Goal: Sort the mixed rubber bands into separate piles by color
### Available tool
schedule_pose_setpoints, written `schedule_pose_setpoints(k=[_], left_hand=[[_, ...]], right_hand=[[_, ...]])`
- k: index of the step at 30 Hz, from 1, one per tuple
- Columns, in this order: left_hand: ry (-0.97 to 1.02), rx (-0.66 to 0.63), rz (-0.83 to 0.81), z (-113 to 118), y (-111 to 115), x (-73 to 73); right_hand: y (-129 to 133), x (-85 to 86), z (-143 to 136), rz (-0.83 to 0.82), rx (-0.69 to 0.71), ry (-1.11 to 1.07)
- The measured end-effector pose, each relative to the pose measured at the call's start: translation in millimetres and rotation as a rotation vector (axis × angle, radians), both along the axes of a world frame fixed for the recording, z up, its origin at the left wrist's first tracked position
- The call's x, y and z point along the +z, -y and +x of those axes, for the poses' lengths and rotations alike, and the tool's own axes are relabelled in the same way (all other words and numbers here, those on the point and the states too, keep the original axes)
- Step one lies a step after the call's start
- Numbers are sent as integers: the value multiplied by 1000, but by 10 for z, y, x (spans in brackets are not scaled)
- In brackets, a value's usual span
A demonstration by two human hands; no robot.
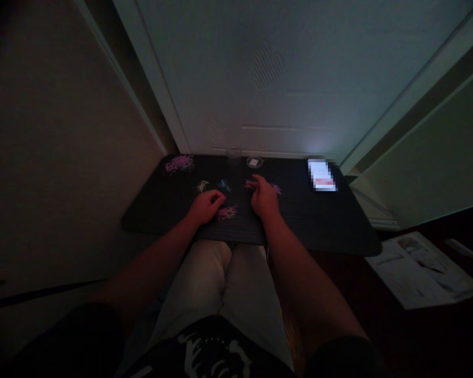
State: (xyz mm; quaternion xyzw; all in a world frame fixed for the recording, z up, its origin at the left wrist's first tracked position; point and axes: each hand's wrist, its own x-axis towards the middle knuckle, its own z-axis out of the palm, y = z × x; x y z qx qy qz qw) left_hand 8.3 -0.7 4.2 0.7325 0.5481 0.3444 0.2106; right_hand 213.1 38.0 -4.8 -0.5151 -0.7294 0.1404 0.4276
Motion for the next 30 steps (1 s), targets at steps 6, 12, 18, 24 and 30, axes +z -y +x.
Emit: schedule_pose_setpoints(k=[6,12,18,24,30], left_hand=[[-94,-144,-5,-2,54,68],[-216,-256,44,13,79,107],[-26,-174,-66,13,6,-12],[63,-111,-59,-2,-30,-56],[52,-73,-40,1,-18,-35]], right_hand=[[4,5,21,120,-75,-74],[217,48,17,-125,92,175],[347,120,-9,-152,275,377],[331,109,-22,-138,273,400],[289,69,-13,-194,258,294]])
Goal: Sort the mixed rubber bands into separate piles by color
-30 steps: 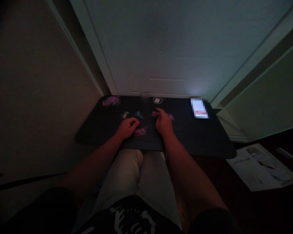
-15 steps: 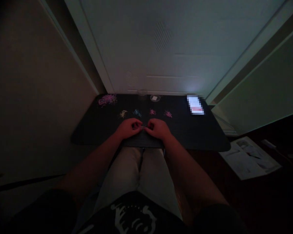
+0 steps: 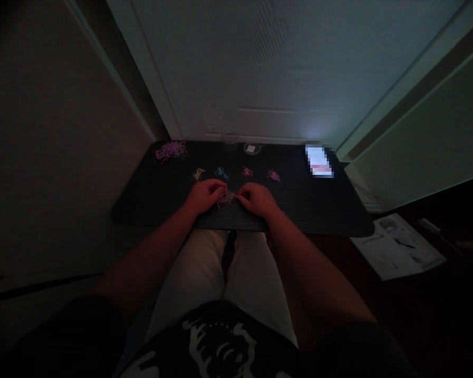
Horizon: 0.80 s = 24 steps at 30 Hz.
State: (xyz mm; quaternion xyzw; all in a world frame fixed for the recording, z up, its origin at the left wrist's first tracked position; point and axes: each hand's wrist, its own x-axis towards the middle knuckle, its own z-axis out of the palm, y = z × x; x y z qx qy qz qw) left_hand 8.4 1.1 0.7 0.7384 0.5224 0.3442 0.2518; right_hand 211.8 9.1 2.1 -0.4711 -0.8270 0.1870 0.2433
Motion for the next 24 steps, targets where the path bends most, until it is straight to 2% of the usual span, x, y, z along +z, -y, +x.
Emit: schedule_pose_setpoints(k=[10,14,18,22,24], left_hand=[[-19,-49,24,10,19,53],[-36,-58,46,14,14,65],[-52,-71,88,14,11,69],[-67,-64,91,22,17,83],[-72,-54,83,27,23,90]], right_hand=[[-57,30,74,-241,-35,-378],[-60,23,85,-300,-26,-440],[-64,39,114,-218,6,-436],[-100,-2,158,-95,-222,-427],[-106,-29,164,-15,-275,-364]])
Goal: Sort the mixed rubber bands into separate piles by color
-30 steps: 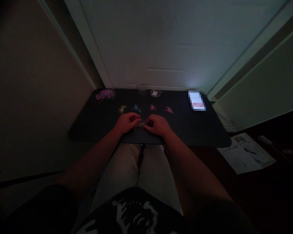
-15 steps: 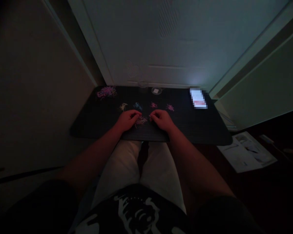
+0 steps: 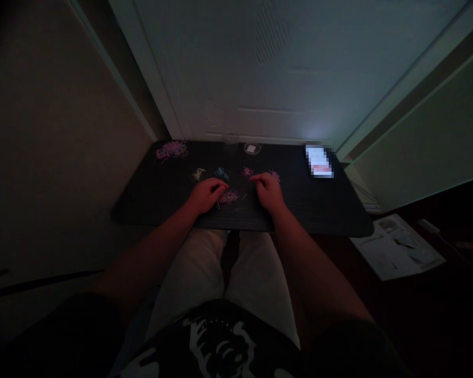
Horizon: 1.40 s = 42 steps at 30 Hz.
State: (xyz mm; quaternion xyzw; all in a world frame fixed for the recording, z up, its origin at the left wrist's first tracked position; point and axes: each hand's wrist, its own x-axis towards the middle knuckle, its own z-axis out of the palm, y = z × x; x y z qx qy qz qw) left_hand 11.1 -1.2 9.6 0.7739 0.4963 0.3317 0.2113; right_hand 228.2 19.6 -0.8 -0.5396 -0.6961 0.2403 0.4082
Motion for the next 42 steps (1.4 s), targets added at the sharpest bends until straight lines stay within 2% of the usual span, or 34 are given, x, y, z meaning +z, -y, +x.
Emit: schedule_pose_setpoints(k=[5,8,13,19,22,25,29,32,34,42], left_hand=[[-18,-16,0,2,5,4],[-27,-17,-1,4,-5,2],[-31,3,4,12,-34,-12],[-40,25,0,14,-47,-43],[-54,32,3,12,-42,-39],[-89,30,19,9,-22,-18],[-181,-57,57,16,30,20],[-243,-146,67,29,59,40],[-264,-190,60,37,62,43],[-249,-185,35,39,18,23]], right_hand=[[59,19,11,81,239,274],[98,52,43,91,288,361],[84,48,25,116,237,432],[-120,24,-72,44,-60,337],[-173,22,-99,48,-136,275],[-111,16,-79,70,-100,207],[72,-2,-7,39,-30,142],[182,-11,2,26,123,223],[218,-11,-33,52,176,304],[217,11,-191,34,134,416]])
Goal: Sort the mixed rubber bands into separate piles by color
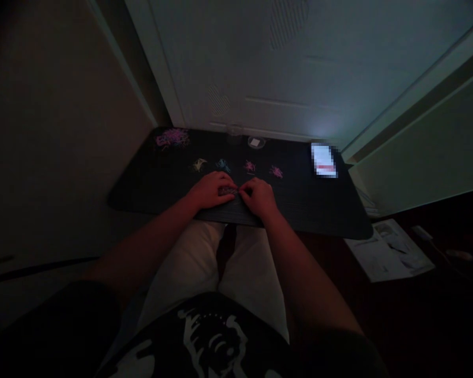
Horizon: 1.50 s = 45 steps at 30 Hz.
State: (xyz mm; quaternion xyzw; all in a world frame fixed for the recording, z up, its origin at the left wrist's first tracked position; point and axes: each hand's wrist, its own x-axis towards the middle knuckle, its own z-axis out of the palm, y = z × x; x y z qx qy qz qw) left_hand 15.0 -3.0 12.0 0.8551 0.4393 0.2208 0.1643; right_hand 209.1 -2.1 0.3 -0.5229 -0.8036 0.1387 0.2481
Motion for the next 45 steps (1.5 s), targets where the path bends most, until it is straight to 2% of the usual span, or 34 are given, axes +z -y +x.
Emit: schedule_pose_setpoints(k=[7,11,16,21,25,29,36,45], left_hand=[[51,41,49,-4,-4,-52],[80,50,39,-14,15,-34],[105,89,-21,-11,35,2],[193,120,-23,-12,-4,-33],[319,165,-5,-45,-66,-96],[345,186,38,-78,-89,-123],[321,196,-23,-62,-55,-95],[339,199,-80,-89,-42,-61]], right_hand=[[21,-15,51,17,-8,-41],[30,-27,52,17,-15,-61],[35,-21,47,-31,39,-98],[10,25,40,-118,45,-202],[-112,67,-66,-211,84,-334],[-256,70,-241,-253,130,-388],[-250,-15,-309,-155,111,-381],[-244,-25,-303,-126,81,-397]])
